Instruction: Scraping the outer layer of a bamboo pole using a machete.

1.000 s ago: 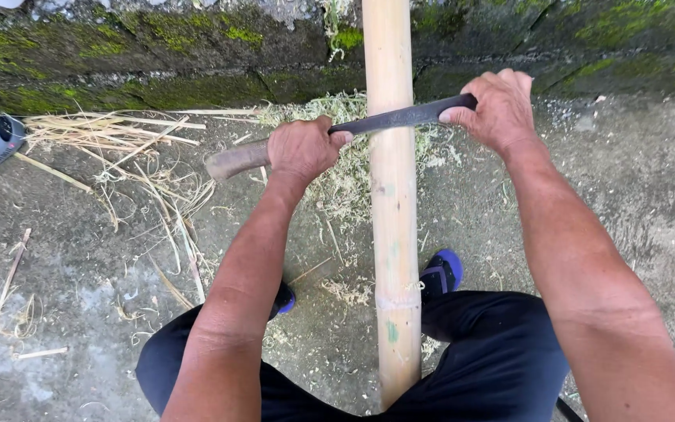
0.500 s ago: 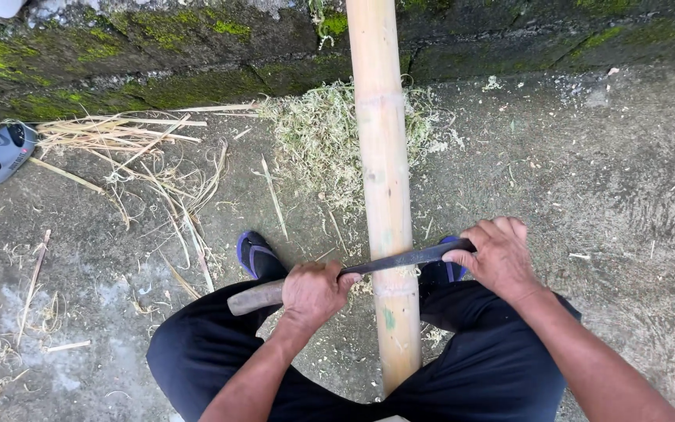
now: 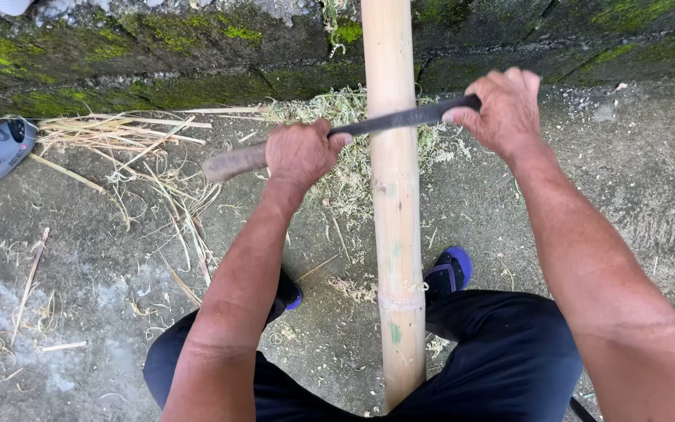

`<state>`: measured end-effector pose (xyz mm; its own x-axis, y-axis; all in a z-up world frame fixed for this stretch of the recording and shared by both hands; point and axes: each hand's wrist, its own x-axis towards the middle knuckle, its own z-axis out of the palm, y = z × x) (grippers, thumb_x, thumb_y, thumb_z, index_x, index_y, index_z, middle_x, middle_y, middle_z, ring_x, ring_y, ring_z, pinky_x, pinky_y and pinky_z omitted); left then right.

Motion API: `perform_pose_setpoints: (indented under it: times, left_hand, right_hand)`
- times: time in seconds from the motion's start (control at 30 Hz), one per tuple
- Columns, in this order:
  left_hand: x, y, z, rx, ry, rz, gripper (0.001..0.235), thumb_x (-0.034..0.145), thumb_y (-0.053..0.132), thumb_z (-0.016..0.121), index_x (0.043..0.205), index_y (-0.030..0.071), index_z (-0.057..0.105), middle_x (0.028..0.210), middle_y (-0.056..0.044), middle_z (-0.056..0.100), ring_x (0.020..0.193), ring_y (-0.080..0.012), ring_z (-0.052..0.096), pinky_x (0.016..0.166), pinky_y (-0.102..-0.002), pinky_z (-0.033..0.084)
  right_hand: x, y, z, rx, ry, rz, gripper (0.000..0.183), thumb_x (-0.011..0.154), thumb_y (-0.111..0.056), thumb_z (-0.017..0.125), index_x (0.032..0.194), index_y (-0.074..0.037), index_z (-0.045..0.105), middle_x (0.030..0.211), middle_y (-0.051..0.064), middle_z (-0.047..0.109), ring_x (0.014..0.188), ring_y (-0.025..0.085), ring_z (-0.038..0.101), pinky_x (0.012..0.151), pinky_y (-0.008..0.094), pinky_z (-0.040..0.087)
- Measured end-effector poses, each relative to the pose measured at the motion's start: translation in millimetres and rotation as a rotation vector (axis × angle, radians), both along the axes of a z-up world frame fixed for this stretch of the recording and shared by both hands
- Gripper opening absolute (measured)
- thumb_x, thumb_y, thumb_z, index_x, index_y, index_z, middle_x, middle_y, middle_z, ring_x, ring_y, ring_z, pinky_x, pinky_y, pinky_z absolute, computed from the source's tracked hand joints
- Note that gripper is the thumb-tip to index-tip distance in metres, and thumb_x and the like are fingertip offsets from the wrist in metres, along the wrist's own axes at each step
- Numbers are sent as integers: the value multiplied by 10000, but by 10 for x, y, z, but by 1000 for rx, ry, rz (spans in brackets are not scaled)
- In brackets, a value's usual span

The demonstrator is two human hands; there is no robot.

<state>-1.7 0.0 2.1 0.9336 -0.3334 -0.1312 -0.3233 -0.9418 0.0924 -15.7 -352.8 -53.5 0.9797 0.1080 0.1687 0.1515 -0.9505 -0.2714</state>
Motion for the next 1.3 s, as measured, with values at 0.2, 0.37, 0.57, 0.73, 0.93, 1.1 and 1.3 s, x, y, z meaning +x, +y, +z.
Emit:
perform_pose_setpoints:
  times: [0.2, 0.37, 0.57, 0.73, 0.93, 1.1, 1.3]
  left_hand:
    - [-1051, 78, -77, 40, 70, -48, 654, 1020, 687, 333, 721, 181, 621, 493, 56, 398, 394, -107, 374, 375, -359, 391]
    - [-2114, 305, -469, -133, -27, -122, 681, 1037, 657, 304, 651, 172, 584, 477, 42, 414, 379, -125, 388, 405, -365, 399]
    - [-1975, 370, -545, -238, -99, -111, 709, 1055, 674, 271, 659, 168, 571, 498, 38, 430, 419, -117, 409, 403, -342, 396]
    - [-762, 312, -327, -77, -40, -6, 702, 1017, 686, 287, 691, 159, 615, 490, 41, 416, 363, -110, 363, 289, -331, 329]
    - [-490, 365, -5, -63, -180, 10, 691, 947, 733, 303, 750, 165, 644, 420, 70, 408, 312, -71, 347, 292, -296, 308]
    - [-1002, 622, -396, 2, -88, -85, 682, 1026, 696, 314, 702, 182, 621, 512, 37, 463, 381, -110, 418, 410, -367, 431]
    - [-93, 353, -297, -31, 32, 109, 697, 980, 763, 329, 806, 173, 657, 557, 10, 522, 439, -148, 436, 454, -415, 475]
  right_hand:
    - [-1117, 159, -124, -107, 119, -47, 755, 821, -837, 364, 818, -185, 743, 815, 3, 571, 892, 213, 432, 919, 407, 339]
    - [-2224, 345, -62, -113, 66, 32, 751, 816, -799, 368, 842, -153, 750, 794, 9, 575, 873, 204, 449, 922, 390, 336]
    - [-1933, 313, -80, -83, -41, 122, 729, 875, -770, 389, 859, -142, 757, 778, 11, 579, 847, 203, 463, 887, 398, 344]
    - [-524, 331, 156, -268, 69, 86, 649, 885, -768, 403, 773, -216, 725, 777, -6, 567, 838, 199, 448, 875, 368, 350]
    - [-125, 404, 189, -15, -38, 153, 517, 839, -680, 562, 912, -197, 731, 858, -42, 561, 898, 211, 424, 832, 361, 340]
    - [-808, 613, 326, -252, 282, 74, 589, 856, -747, 464, 842, -224, 734, 820, -32, 557, 886, 182, 437, 892, 350, 349]
    - [4, 382, 200, -132, -21, 53, 530, 894, -653, 591, 998, -167, 776, 884, -5, 611, 929, 214, 464, 903, 358, 350]
